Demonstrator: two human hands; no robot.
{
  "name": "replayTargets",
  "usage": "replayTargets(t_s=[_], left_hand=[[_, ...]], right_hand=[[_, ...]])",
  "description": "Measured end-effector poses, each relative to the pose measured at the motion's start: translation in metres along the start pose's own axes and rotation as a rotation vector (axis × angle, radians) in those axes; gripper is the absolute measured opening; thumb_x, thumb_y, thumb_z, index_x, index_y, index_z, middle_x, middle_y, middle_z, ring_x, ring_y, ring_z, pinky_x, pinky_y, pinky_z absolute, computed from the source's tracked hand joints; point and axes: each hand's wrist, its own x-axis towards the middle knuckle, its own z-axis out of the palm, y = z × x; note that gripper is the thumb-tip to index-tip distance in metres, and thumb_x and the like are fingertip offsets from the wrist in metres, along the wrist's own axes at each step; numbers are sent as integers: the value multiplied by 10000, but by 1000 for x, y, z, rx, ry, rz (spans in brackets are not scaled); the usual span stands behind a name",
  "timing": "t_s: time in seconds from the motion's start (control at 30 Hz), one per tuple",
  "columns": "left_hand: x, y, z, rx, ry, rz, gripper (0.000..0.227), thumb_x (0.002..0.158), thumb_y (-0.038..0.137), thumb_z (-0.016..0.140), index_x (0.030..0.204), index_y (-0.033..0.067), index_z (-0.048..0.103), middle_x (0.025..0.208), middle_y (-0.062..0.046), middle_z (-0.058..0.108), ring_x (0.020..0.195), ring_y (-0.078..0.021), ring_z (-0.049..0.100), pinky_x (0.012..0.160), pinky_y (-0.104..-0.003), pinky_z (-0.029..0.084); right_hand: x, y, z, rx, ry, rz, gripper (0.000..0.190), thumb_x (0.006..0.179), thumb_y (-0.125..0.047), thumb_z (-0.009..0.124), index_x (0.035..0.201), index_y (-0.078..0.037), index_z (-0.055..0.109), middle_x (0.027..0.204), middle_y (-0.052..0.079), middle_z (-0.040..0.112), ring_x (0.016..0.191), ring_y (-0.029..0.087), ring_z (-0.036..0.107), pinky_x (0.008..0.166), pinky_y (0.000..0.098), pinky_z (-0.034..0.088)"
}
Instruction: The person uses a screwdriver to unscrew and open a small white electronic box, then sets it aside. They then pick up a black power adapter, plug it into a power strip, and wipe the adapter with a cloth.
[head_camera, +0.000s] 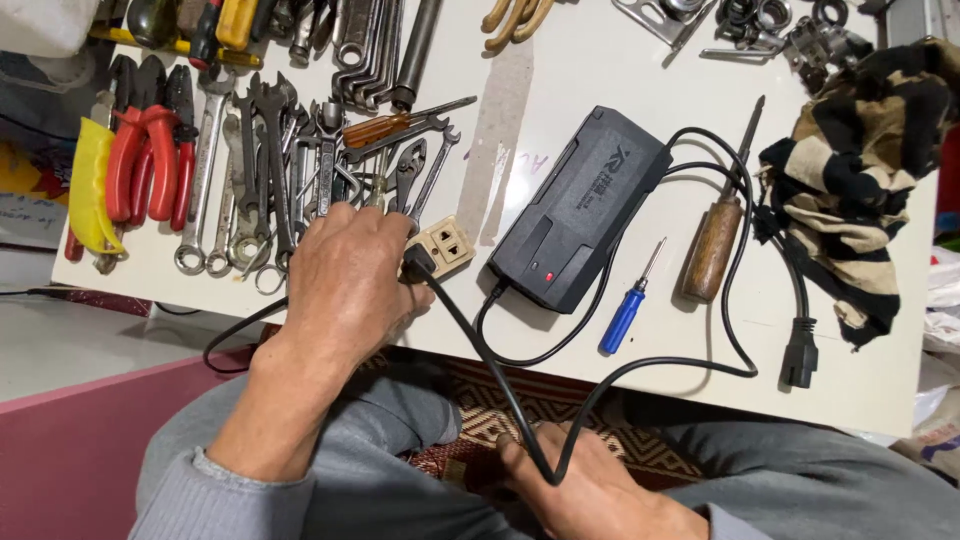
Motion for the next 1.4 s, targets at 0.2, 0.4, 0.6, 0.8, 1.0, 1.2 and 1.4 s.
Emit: replayTargets(t_s=[0.2,0.4,0.6,0.8,1.0,1.2,1.4], left_hand=[[2,5,-7,-1,-62,-10,659,569,327,930,1131,88,681,945,-122,695,889,-358,588,751,-492,511],[4,7,-10,-7,-94,-30,393,688,120,770,1067,75,680,908,-116,680,858,-368,575,717,-507,509],[8,7,-12,4,-174,-56,621,595,392,930,1085,112,672,964,-102,690,921,-364,585,772,-497,501],[10,7,-9,11,-177,-64,558,593,401,908,1009,132,653,928,-83,671,906,-347,571,765,-490,491],[11,6,-8,15,-166,-46,526,614,420,901,959,123,638,913,-97,670,893,-349,571,784,-476,483],[11,5,-7,8,-189,-59,542,620,432,901,996,132,651,945,-95,678,917,-351,575,813,-475,482],[12,4,-7,11,-166,-30,510,648,427,877,987,126,644,915,-99,671,893,-359,580,806,-484,487]], right_hand=[[-9,8,34,162,137,312,204,1009,-261,646,1008,-58,663,805,140,638,696,386,640,532,517,483],[-15,15,33,-140,-62,-13,342,954,-136,553,1244,33,613,872,155,604,679,370,570,585,484,447],[-18,25,48,-188,-304,-30,472,988,-208,566,1386,43,527,980,223,612,731,429,616,579,554,494],[-15,22,43,-206,-307,-22,492,968,-212,541,1391,39,526,969,206,603,763,411,602,575,557,485],[-9,18,39,-171,-464,45,533,1035,-313,507,1465,1,479,1085,251,607,885,446,605,664,584,501],[-10,16,33,-224,-360,-16,516,1022,-302,515,1423,22,520,1027,236,620,834,430,613,641,542,496],[-4,9,19,-309,-197,-33,469,918,-235,557,1310,22,582,944,182,625,778,396,623,644,520,497]])
